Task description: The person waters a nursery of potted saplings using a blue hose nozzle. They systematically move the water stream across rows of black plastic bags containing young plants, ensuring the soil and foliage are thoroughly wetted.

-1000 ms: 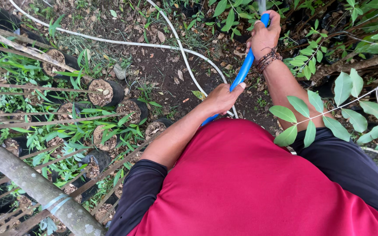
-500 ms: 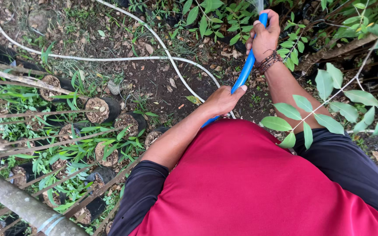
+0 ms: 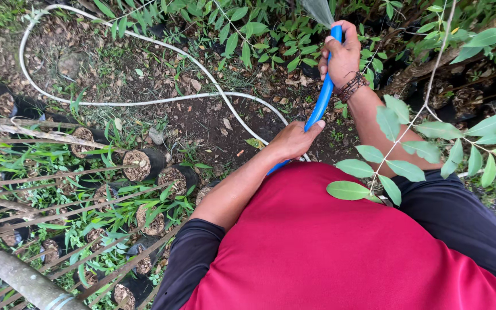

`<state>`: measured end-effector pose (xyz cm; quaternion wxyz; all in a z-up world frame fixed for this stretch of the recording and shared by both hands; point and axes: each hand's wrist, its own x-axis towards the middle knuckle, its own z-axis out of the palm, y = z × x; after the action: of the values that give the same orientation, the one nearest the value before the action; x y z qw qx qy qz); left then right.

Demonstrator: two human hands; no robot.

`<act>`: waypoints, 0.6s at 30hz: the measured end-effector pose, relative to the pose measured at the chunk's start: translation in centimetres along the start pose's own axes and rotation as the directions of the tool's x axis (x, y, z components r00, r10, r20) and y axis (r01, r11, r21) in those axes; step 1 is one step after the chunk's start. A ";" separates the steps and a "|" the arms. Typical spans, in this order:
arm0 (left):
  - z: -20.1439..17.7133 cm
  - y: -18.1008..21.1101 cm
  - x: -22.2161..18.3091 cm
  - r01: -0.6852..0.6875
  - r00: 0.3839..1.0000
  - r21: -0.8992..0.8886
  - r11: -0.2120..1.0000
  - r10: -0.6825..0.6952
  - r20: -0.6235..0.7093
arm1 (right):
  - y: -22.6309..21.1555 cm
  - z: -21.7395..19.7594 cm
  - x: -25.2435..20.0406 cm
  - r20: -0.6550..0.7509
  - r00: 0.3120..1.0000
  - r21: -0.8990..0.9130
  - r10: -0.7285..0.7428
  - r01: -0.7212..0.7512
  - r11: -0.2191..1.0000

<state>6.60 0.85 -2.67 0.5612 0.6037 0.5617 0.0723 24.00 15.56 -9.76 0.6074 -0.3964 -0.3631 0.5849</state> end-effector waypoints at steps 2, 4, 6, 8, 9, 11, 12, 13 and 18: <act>0.6 0.4 0.3 0.016 1.000 -0.008 1.000 -0.016 0.009 | -0.4 -0.4 0.0 0.020 1.000 0.017 -0.010 0.009 1.000; 1.1 0.7 0.5 0.015 1.000 -0.003 1.000 -0.015 -0.008 | -0.6 -0.9 -0.1 0.036 0.999 0.039 -0.007 0.006 0.999; 1.6 1.1 0.5 0.016 1.000 0.012 1.000 -0.016 -0.020 | -0.7 -1.4 0.0 0.049 0.999 0.060 -0.013 0.010 0.998; 1.8 1.4 0.5 0.019 0.999 0.038 0.999 -0.018 -0.028 | -0.6 -1.7 -0.1 0.054 0.998 0.063 -0.013 0.009 0.998; 1.9 1.6 0.5 0.038 0.999 0.039 0.999 -0.037 -0.032 | -0.6 -1.8 -0.2 0.053 0.999 0.054 -0.011 0.008 0.998; 2.3 1.9 0.4 0.077 0.996 0.038 0.996 -0.076 -0.040 | -0.5 -1.9 -0.2 0.049 0.999 0.034 -0.002 0.001 0.999; 2.3 1.9 0.3 0.064 0.998 0.018 0.998 -0.064 -0.030 | -0.5 -1.9 -0.2 0.047 0.999 0.022 0.004 -0.005 1.000; 2.4 1.8 0.3 0.051 0.998 -0.005 0.999 -0.051 -0.022 | -0.5 -1.9 -0.2 0.047 0.999 0.008 0.011 -0.011 1.000; 2.5 1.1 0.2 0.045 0.998 -0.048 0.998 -0.047 -0.045 | -0.2 -1.2 -0.5 -0.006 1.000 0.002 -0.018 0.018 1.000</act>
<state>9.10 -0.23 -2.86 0.5637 0.5755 0.5862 0.0865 25.13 15.03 -10.08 0.6142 -0.3941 -0.3644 0.5785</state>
